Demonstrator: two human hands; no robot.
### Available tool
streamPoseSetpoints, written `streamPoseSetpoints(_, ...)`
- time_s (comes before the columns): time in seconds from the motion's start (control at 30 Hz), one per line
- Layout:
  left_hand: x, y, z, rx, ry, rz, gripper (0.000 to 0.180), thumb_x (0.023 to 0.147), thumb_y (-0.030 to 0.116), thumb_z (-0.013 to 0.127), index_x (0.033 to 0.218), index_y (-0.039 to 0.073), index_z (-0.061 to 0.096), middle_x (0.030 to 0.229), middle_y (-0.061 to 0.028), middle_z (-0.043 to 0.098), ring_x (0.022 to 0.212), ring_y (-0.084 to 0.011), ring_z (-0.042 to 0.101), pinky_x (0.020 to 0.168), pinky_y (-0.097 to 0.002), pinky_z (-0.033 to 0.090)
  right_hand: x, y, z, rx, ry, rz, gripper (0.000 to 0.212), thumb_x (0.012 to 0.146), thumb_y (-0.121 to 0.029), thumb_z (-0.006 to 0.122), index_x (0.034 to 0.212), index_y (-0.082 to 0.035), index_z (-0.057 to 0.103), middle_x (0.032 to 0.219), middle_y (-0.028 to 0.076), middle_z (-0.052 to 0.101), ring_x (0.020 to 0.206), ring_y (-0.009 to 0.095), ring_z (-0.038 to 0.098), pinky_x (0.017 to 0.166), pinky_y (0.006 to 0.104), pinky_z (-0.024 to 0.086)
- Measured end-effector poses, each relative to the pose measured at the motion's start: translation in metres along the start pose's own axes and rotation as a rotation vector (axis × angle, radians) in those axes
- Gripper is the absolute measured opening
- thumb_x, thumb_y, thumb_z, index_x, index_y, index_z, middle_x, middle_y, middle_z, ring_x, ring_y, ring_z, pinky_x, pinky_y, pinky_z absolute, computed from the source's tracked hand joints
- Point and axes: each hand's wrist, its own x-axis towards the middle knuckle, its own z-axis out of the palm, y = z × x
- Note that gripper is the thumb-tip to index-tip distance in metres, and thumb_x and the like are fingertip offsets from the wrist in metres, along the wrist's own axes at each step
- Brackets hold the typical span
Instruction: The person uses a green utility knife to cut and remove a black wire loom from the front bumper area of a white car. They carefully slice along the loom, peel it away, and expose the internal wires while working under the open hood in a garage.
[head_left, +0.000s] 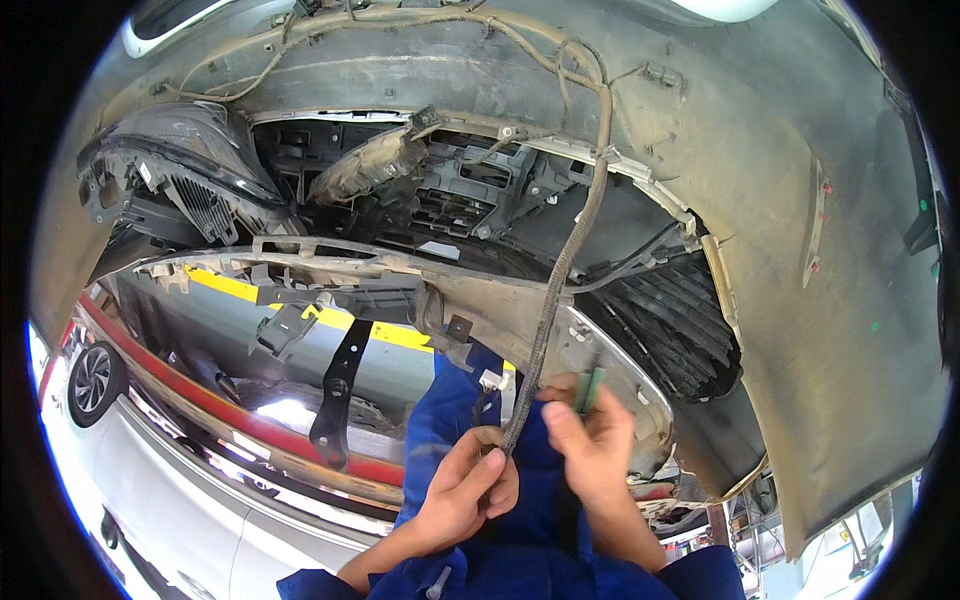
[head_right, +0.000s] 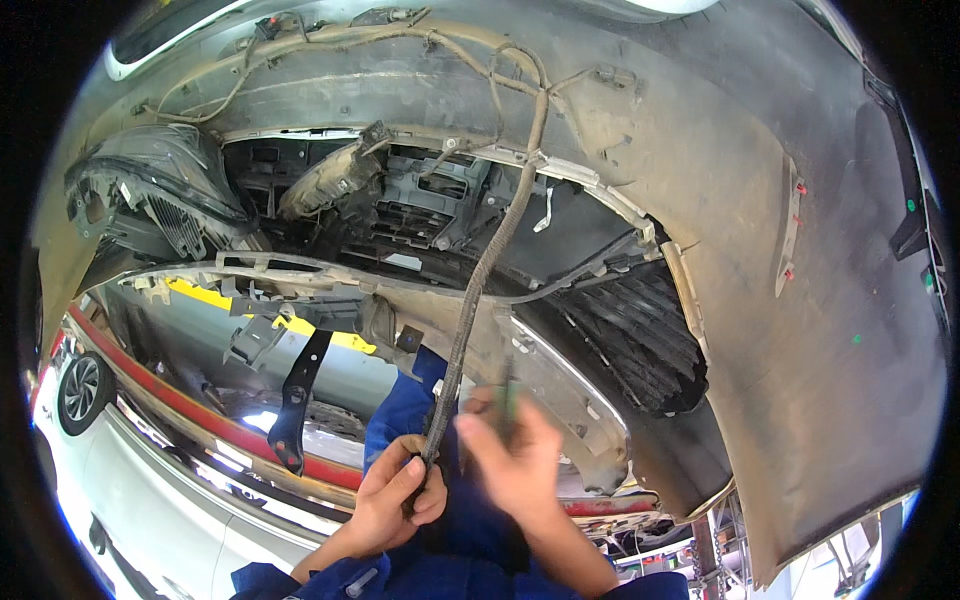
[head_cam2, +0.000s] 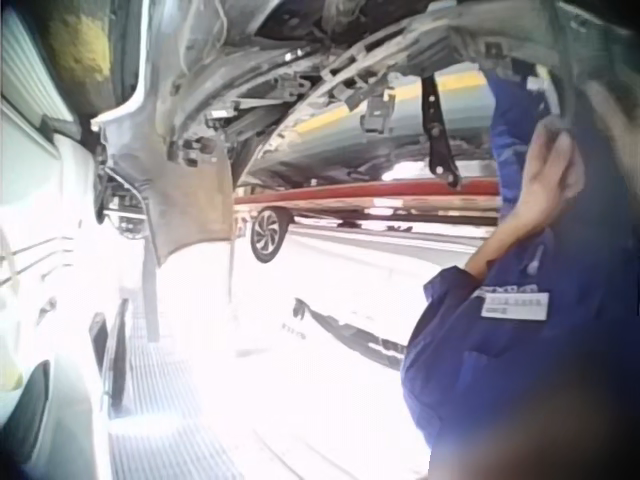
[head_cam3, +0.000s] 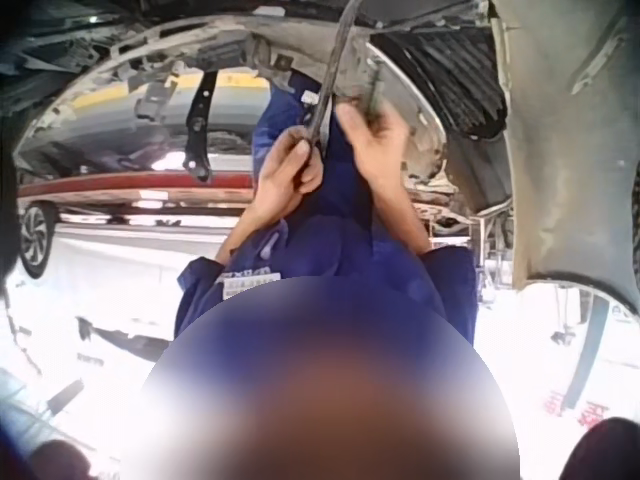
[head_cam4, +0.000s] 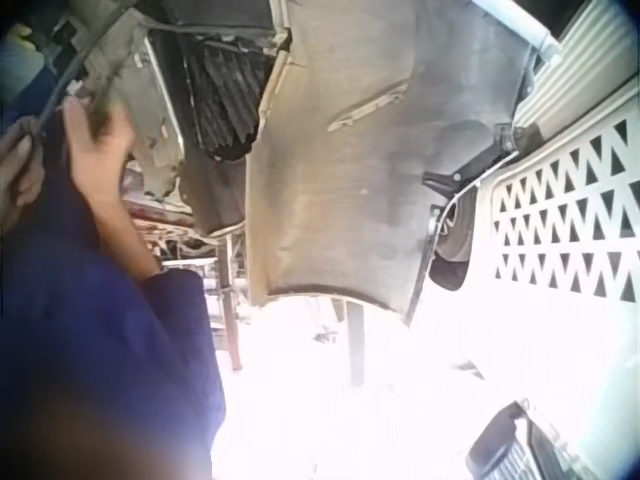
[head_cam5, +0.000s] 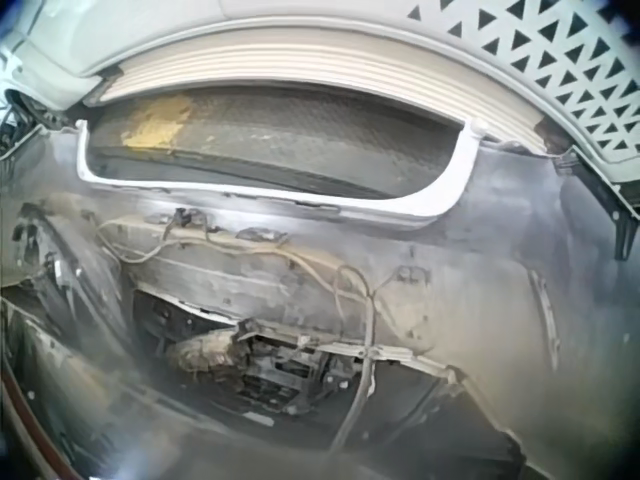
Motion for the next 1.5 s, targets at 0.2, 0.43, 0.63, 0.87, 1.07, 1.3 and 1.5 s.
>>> streamPoseSetpoints(0.2, 0.011, 0.000, -0.003, 0.227, 0.035, 0.117, 0.015, 0.106, 0.015, 0.057, 0.112, 0.002, 0.052, 0.083, -0.0096, 0.061, 0.067, -0.0134, 0.053, 0.058, -0.0255, 0.041, 0.006, 0.002, 0.024, 0.328, 0.008, 0.123, 0.017, 0.095, -0.006, 0.072, 0.107, 0.004, 0.067, 0.075, 0.000, 0.061, 0.062, 0.007, 0.051, 0.056, 0.0239, 0.040)
streamPoseSetpoints(0.43, 0.024, 0.000, -0.005, 0.366, 0.072, 0.146, 0.014, 0.099, 0.008, 0.068, 0.107, -0.002, 0.065, 0.095, -0.0086, 0.069, 0.085, -0.0132, 0.062, 0.075, -0.0247, 0.049, 0.008, 0.013, 0.008, 0.573, -0.043, 0.119, 0.018, 0.097, -0.009, 0.070, 0.110, 0.003, 0.066, 0.089, 0.011, 0.068, 0.063, 0.008, 0.052, 0.049, 0.0219, 0.036)
streamPoseSetpoints(0.63, 0.032, 0.018, 0.002, 0.802, -0.072, 0.367, 0.016, 0.094, 0.000, 0.071, 0.109, -0.005, 0.066, 0.102, -0.0085, 0.066, 0.090, -0.0117, 0.063, 0.077, -0.0254, 0.051, -0.013, 0.032, -0.011, 0.407, -0.075, 0.057, 0.027, 0.097, -0.006, 0.070, 0.121, 0.004, 0.062, 0.103, 0.008, 0.066, 0.072, 0.008, 0.053, 0.058, 0.0227, 0.039)
streamPoseSetpoints(0.87, 0.041, 0.026, 0.024, 0.704, -0.068, 0.247, 0.012, 0.095, -0.002, 0.070, 0.105, -0.005, 0.064, 0.102, -0.0070, 0.064, 0.091, -0.0099, 0.064, 0.079, -0.0245, 0.053, -0.039, 0.045, -0.010, 0.179, -0.064, -0.116, 0.026, 0.088, -0.002, 0.080, 0.108, 0.001, 0.065, 0.098, 0.002, 0.065, 0.086, 0.007, 0.056, 0.071, 0.0217, 0.043)
streamPoseSetpoints(1.07, 0.053, 0.044, 0.029, 0.904, -0.181, 0.104, 0.011, 0.090, -0.006, 0.074, 0.094, -0.005, 0.063, 0.093, -0.0037, 0.063, 0.087, -0.0081, 0.061, 0.075, -0.0245, 0.051, -0.033, 0.050, -0.002, 0.251, 0.005, -0.165, 0.020, 0.086, -0.004, 0.082, 0.097, 0.001, 0.066, 0.091, 0.003, 0.063, 0.079, 0.008, 0.056, 0.069, 0.0249, 0.045)
streamPoseSetpoints(1.3, 0.049, 0.052, 0.035, 0.928, -0.129, 0.040, 0.015, 0.093, 0.005, 0.076, 0.092, -0.005, 0.065, 0.082, -0.0033, 0.065, 0.078, -0.0064, 0.063, 0.067, -0.0224, 0.052, -0.039, 0.035, -0.012, 0.350, -0.082, -0.031, 0.012, 0.093, -0.005, 0.075, 0.099, 0.004, 0.070, 0.089, 0.004, 0.063, 0.081, 0.010, 0.058, 0.070, 0.0265, 0.046)
streamPoseSetpoints(1.5, 0.046, 0.045, 0.041, 1.210, -0.078, 0.170, 0.015, 0.091, 0.006, 0.076, 0.091, -0.006, 0.066, 0.082, -0.0085, 0.068, 0.072, -0.0112, 0.067, 0.062, -0.0259, 0.054, -0.045, 0.032, -0.012, 0.388, 0.000, 0.085, 0.012, 0.098, -0.007, 0.069, 0.101, 0.004, 0.071, 0.086, 0.004, 0.065, 0.075, 0.011, 0.059, 0.066, 0.0288, 0.046)
